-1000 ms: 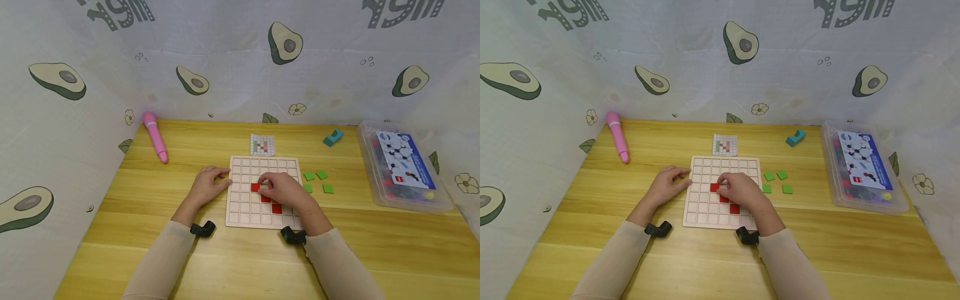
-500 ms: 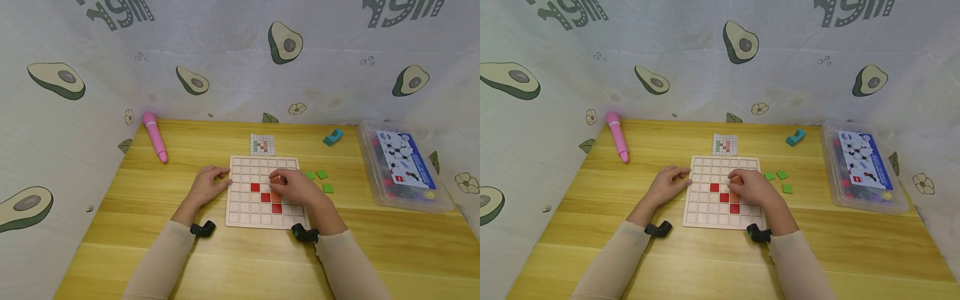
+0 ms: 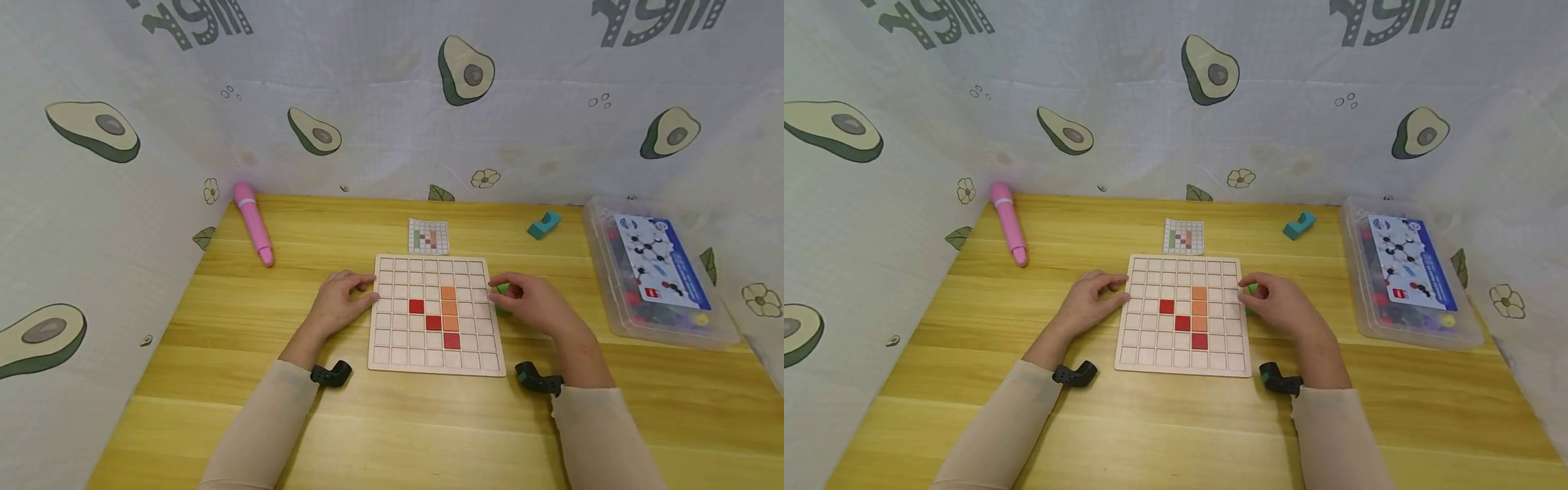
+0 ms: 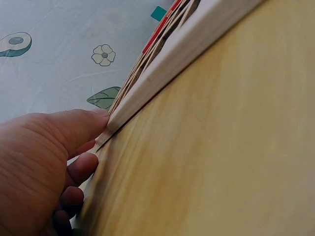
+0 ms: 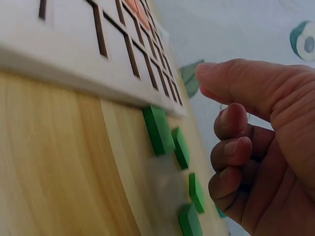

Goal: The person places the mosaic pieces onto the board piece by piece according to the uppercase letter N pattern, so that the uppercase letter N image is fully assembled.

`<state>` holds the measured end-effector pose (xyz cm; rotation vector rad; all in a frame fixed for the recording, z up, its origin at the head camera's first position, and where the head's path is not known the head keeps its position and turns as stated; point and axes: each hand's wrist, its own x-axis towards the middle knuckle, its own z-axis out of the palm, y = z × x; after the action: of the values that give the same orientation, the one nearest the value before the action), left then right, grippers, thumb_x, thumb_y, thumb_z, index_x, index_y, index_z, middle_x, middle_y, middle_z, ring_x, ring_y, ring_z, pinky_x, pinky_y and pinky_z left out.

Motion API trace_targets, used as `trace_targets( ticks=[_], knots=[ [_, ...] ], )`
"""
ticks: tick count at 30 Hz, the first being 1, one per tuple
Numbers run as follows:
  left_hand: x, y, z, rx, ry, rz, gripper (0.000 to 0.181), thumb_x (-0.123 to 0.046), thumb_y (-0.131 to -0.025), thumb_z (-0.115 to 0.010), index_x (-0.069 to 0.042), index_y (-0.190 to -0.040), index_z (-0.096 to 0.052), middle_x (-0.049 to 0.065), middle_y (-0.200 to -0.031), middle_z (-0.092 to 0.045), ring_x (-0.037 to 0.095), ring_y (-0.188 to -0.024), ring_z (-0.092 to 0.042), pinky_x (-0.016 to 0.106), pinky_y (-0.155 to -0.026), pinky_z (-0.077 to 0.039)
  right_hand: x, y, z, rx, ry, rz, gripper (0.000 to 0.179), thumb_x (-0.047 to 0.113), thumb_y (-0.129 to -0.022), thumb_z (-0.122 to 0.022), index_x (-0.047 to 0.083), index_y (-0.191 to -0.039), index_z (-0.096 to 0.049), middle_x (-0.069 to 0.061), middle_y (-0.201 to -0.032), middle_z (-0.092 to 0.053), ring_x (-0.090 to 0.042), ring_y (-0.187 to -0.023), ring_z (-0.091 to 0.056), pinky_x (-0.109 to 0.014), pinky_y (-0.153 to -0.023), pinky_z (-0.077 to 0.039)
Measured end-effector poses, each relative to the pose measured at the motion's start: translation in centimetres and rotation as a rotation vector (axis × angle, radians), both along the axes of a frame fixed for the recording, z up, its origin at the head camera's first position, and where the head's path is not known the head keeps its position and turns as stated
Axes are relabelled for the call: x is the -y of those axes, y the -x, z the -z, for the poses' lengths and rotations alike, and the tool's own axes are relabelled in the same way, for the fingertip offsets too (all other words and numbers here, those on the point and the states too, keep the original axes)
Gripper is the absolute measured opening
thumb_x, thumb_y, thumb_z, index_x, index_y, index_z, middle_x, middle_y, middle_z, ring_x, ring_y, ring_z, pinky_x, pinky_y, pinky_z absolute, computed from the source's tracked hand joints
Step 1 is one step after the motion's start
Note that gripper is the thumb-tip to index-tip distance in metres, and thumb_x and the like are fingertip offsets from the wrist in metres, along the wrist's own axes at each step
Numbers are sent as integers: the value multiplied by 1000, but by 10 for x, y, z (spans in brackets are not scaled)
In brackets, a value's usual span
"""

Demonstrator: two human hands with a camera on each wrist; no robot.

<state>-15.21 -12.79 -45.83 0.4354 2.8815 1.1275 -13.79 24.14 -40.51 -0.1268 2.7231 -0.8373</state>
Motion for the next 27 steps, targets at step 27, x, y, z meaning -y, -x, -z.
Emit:
trace_targets(
  ticks=[27],
  knots=[
    [0,0,3,5,-5,-5,38,-33,-94,-75,-16,-127,-73,1,-103,-68,21,-101,-57,39,-94,-45,-36,-3,13,167,17,19,42,34,-96,-72,7,-129,-66,-3,-82,-50,-19,-70,-46,-30,-60,-34]
  ],
)
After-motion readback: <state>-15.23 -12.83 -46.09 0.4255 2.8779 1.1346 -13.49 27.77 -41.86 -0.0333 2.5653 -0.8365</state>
